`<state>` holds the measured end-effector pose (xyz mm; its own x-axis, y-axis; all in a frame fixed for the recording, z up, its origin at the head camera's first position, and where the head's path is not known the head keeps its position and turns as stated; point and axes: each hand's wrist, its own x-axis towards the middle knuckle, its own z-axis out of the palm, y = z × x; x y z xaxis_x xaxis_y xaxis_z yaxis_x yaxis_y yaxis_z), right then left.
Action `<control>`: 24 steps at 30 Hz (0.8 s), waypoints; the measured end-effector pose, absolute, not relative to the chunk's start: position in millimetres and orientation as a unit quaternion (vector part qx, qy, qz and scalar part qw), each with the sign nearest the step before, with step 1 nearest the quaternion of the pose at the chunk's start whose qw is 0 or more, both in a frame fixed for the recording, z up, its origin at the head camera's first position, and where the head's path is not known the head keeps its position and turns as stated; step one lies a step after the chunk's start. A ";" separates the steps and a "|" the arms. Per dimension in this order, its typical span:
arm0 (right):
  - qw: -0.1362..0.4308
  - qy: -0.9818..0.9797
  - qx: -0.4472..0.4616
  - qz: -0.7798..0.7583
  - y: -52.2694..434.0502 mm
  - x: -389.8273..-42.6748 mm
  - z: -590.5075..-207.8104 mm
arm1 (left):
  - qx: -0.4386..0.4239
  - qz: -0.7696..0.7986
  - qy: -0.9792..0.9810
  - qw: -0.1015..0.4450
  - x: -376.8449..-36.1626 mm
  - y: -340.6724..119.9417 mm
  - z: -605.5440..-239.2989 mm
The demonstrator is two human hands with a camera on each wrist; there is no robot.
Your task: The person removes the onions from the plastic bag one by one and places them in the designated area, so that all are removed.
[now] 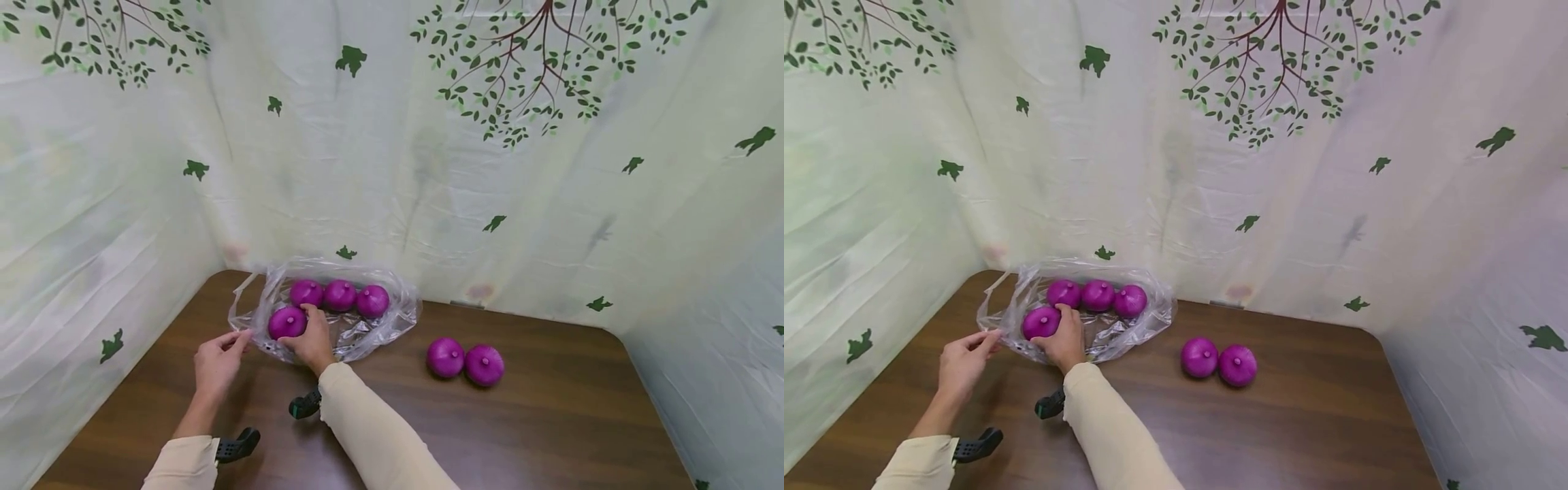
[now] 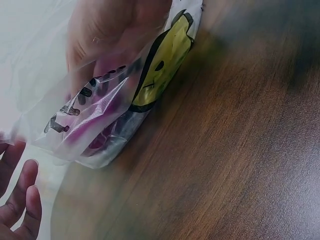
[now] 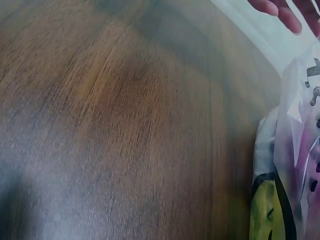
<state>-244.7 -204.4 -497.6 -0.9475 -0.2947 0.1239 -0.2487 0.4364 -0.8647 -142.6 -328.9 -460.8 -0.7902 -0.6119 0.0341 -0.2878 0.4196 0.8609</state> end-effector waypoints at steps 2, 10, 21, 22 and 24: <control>0.019 0.846 -0.162 -0.508 -206.7 -244.6 -498.4 | 0.273 -0.462 -0.825 0.178 -142.7 -329.9 -461.2; 0.016 0.856 -0.154 -0.494 -214.4 -242.2 -505.7 | 0.275 -0.464 -0.824 0.172 -140.0 -331.4 -464.3; 0.011 0.865 -0.130 -0.485 -217.6 -239.5 -508.7 | 0.278 -0.488 -0.811 0.164 -137.5 -329.3 -464.7; 0.004 0.867 -0.131 -0.480 -218.0 -239.4 -508.8 | 0.277 -0.487 -0.812 0.163 -137.4 -329.1 -464.4; -0.006 0.872 -0.131 -0.471 -218.9 -239.0 -509.6 | 0.278 -0.492 -0.810 0.156 -136.6 -328.2 -463.7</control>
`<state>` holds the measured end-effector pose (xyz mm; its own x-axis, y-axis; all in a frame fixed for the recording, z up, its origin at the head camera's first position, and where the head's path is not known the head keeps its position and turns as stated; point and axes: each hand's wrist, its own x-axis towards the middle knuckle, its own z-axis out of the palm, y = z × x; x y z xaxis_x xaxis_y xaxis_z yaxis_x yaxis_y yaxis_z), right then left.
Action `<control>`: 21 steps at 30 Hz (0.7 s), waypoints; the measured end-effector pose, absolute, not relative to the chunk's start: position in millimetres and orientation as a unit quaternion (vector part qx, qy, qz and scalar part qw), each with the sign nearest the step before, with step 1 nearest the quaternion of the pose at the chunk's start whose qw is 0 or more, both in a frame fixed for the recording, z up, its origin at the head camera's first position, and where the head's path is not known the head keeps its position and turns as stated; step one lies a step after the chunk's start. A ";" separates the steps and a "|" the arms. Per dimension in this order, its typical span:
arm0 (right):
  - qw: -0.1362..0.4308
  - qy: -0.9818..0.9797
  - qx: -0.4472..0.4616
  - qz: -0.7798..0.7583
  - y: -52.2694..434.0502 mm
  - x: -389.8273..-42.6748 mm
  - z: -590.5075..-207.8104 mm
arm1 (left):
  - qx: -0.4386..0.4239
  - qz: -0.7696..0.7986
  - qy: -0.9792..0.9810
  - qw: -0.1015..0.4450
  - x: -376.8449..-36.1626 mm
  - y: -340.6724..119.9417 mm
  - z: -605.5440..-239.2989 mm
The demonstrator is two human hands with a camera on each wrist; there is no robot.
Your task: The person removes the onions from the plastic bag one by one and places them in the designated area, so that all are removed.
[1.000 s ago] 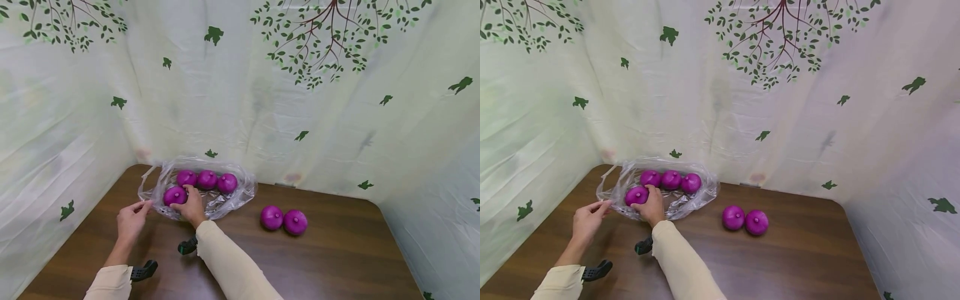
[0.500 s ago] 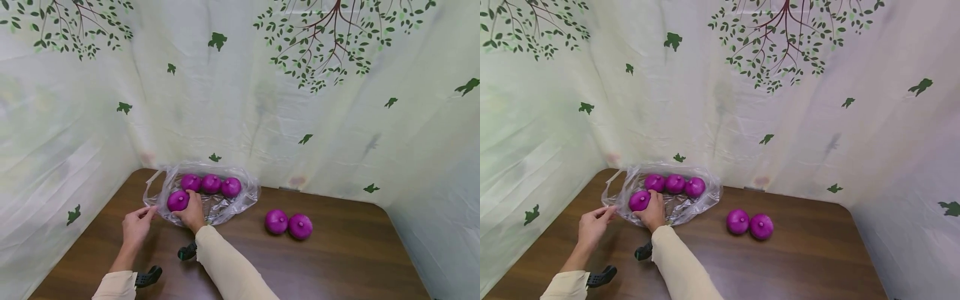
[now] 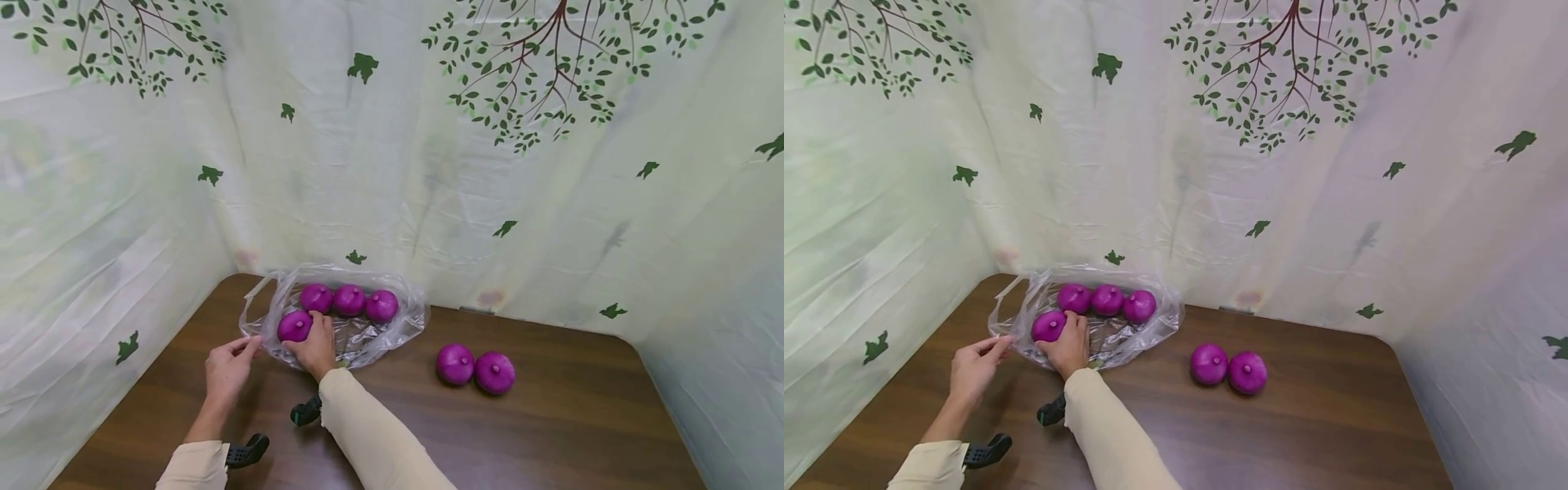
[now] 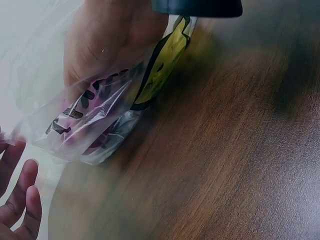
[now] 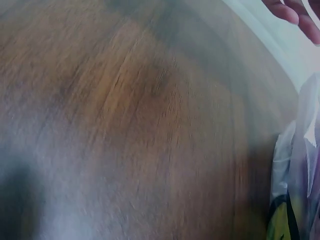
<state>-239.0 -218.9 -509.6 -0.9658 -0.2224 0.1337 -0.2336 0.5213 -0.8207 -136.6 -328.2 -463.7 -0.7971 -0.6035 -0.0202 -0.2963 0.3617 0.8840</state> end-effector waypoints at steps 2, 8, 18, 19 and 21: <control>0.014 -0.874 0.130 0.468 -219.8 -238.7 -510.5 | 0.276 -0.498 -0.808 0.149 -136.0 -327.7 -463.1; 0.010 -0.867 0.125 0.482 -220.0 -239.7 -512.2 | 0.276 -0.506 -0.804 0.146 -135.9 -327.8 -463.9; 0.010 -0.854 0.126 0.504 -211.5 -245.0 -508.4 | 0.277 -0.498 -0.807 0.156 -137.1 -327.6 -462.7; 0.004 -0.854 0.126 0.505 -210.7 -244.7 -507.3 | 0.277 -0.500 -0.806 0.152 -136.2 -328.5 -462.7; -0.009 -0.852 0.124 0.509 -210.1 -243.0 -504.7 | 0.280 -0.497 -0.808 0.148 -133.4 -331.1 -463.1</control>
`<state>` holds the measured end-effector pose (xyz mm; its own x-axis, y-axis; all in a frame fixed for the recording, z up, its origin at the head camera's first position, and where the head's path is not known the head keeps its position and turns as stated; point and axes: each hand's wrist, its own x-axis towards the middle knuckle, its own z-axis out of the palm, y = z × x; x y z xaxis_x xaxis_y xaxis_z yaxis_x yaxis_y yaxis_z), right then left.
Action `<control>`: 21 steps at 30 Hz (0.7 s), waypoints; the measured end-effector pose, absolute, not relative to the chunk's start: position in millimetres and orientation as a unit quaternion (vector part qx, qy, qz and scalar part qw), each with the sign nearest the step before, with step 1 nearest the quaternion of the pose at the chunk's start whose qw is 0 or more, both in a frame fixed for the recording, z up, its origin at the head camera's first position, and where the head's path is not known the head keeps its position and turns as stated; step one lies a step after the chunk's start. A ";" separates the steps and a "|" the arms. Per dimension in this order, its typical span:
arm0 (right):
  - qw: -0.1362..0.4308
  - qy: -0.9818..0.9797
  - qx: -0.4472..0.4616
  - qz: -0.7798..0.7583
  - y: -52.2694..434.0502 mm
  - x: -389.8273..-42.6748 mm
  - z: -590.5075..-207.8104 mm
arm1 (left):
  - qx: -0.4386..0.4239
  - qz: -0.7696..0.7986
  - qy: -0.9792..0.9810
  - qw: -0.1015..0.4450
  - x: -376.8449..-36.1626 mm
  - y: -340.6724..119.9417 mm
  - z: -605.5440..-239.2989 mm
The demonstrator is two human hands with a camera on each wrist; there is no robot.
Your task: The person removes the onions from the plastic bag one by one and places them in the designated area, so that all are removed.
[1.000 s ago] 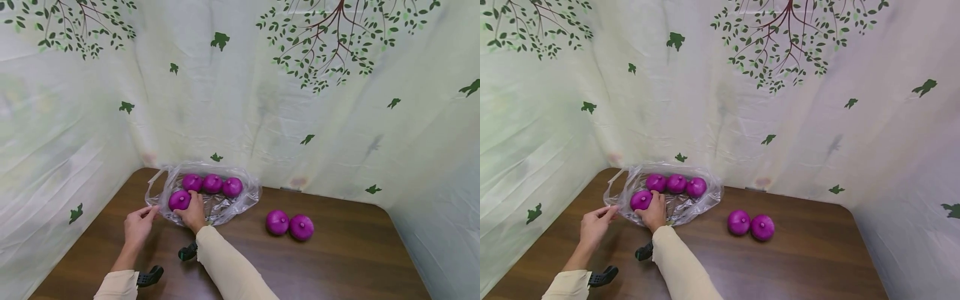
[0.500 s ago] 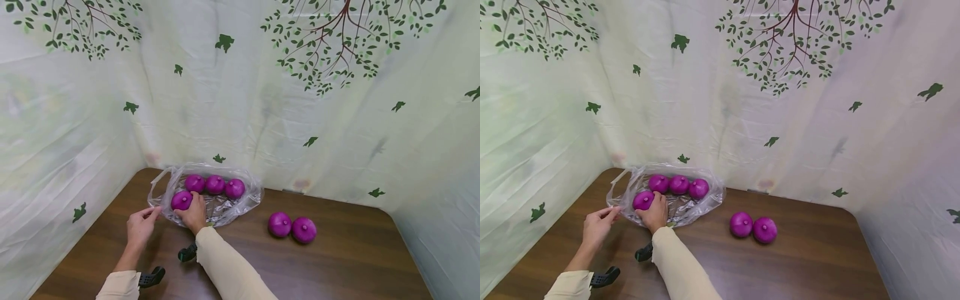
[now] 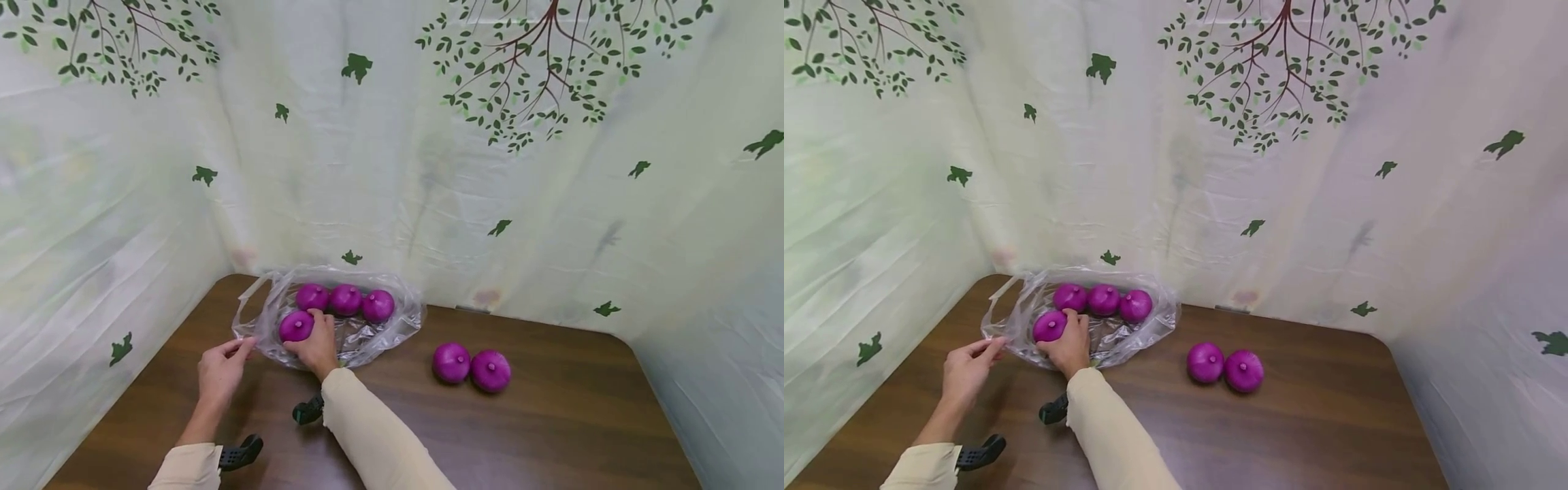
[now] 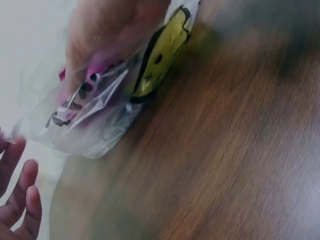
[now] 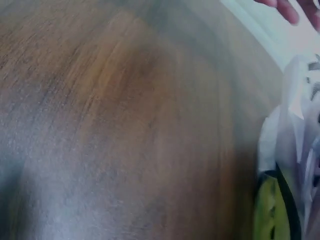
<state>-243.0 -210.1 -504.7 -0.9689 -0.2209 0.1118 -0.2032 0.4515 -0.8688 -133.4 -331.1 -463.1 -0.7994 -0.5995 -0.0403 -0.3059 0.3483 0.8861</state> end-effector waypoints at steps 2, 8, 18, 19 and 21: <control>0.014 0.849 -0.124 -0.513 -206.8 -242.4 -499.9 | 0.279 -0.490 -0.813 0.146 -133.0 -331.3 -462.2; 0.004 0.843 -0.129 -0.522 -193.8 -243.8 -487.4 | 0.275 -0.485 -0.818 0.143 -136.5 -329.2 -458.3; 0.011 0.838 -0.157 -0.522 -170.6 -236.0 -472.7 | 0.286 -0.480 -0.817 0.141 -134.2 -333.1 -451.5; 0.013 0.838 -0.160 -0.521 -167.6 -235.0 -471.3 | 0.287 -0.481 -0.817 0.138 -134.3 -333.2 -451.9; 0.013 0.836 -0.165 -0.523 -160.6 -233.6 -468.7 | 0.288 -0.482 -0.816 0.134 -135.2 -332.9 -452.7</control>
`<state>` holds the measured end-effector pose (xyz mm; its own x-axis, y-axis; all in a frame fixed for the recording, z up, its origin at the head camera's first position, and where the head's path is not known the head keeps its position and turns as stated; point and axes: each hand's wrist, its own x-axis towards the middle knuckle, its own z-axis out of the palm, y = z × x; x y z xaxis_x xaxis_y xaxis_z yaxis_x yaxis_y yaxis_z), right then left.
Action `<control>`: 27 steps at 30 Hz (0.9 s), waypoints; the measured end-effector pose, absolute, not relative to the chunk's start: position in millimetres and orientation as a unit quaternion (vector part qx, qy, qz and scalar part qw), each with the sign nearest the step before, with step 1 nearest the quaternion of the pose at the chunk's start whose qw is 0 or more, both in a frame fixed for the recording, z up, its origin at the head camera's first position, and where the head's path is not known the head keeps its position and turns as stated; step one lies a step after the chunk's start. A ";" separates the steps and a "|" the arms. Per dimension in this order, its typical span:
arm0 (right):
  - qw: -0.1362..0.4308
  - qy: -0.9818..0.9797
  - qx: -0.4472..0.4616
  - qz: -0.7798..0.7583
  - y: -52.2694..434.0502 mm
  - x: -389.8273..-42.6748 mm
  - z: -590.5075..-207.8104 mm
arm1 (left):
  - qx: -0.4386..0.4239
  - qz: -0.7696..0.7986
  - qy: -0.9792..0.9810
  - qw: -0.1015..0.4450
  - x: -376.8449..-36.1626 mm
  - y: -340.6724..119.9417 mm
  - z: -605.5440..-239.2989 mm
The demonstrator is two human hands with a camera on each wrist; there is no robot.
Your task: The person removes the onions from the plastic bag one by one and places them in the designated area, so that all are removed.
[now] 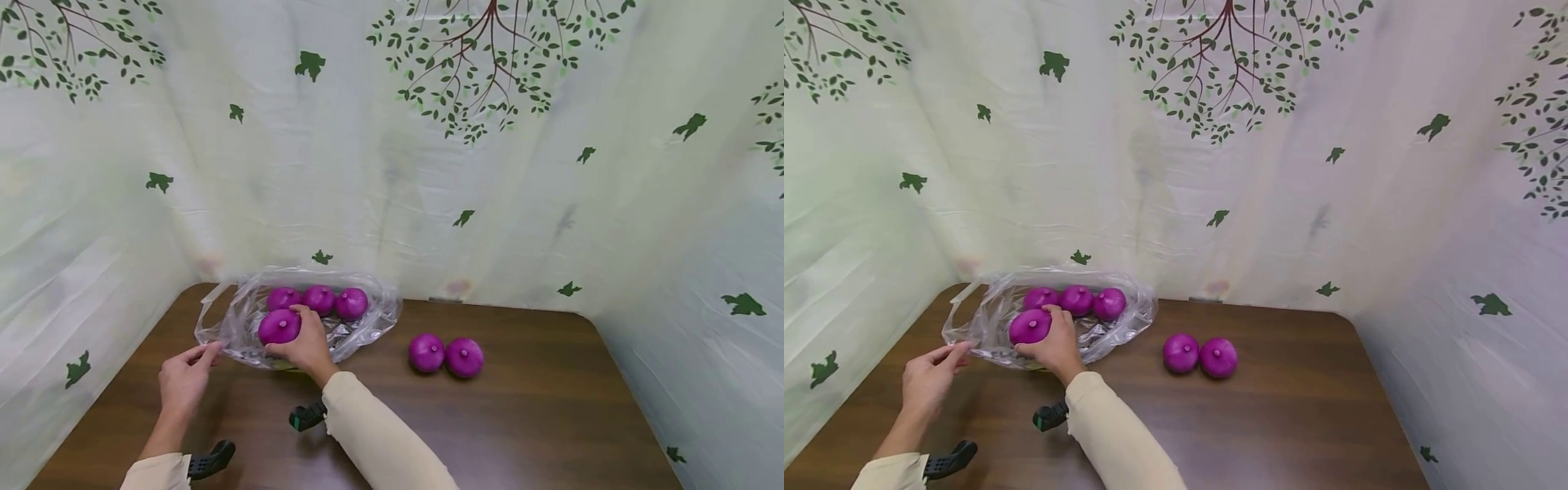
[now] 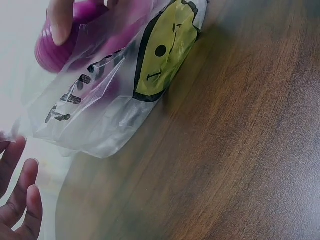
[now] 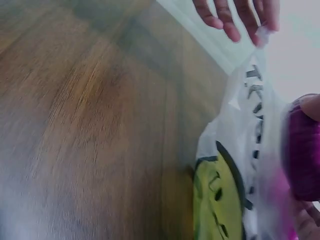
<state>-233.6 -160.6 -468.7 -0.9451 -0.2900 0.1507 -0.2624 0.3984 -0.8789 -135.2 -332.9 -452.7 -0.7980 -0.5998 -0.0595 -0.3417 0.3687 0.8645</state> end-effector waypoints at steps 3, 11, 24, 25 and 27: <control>0.009 0.836 -0.177 -0.519 -151.6 -232.6 -465.1 | 0.294 -0.483 -0.815 0.130 -135.8 -334.1 -454.1; 0.005 0.833 -0.203 -0.514 -129.3 -231.1 -460.0 | 0.303 -0.486 -0.810 0.128 -136.5 -335.3 -456.5; 0.008 0.815 -0.214 -0.538 -91.7 -226.7 -448.3 | 0.300 -0.502 -0.801 0.132 -139.4 -334.8 -453.3; 0.005 0.815 -0.215 -0.539 -88.0 -226.9 -447.4 | 0.302 -0.500 -0.801 0.130 -139.6 -334.8 -453.0; 0.001 0.814 -0.212 -0.542 -80.2 -226.9 -445.8 | 0.305 -0.500 -0.800 0.130 -139.6 -334.8 -452.5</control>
<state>-226.9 -80.2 -445.8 -0.9104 -0.3452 0.2280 -0.3436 0.3238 -0.8815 -139.6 -334.8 -452.5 -0.7799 -0.6183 -0.0975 -0.3587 0.3138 0.8791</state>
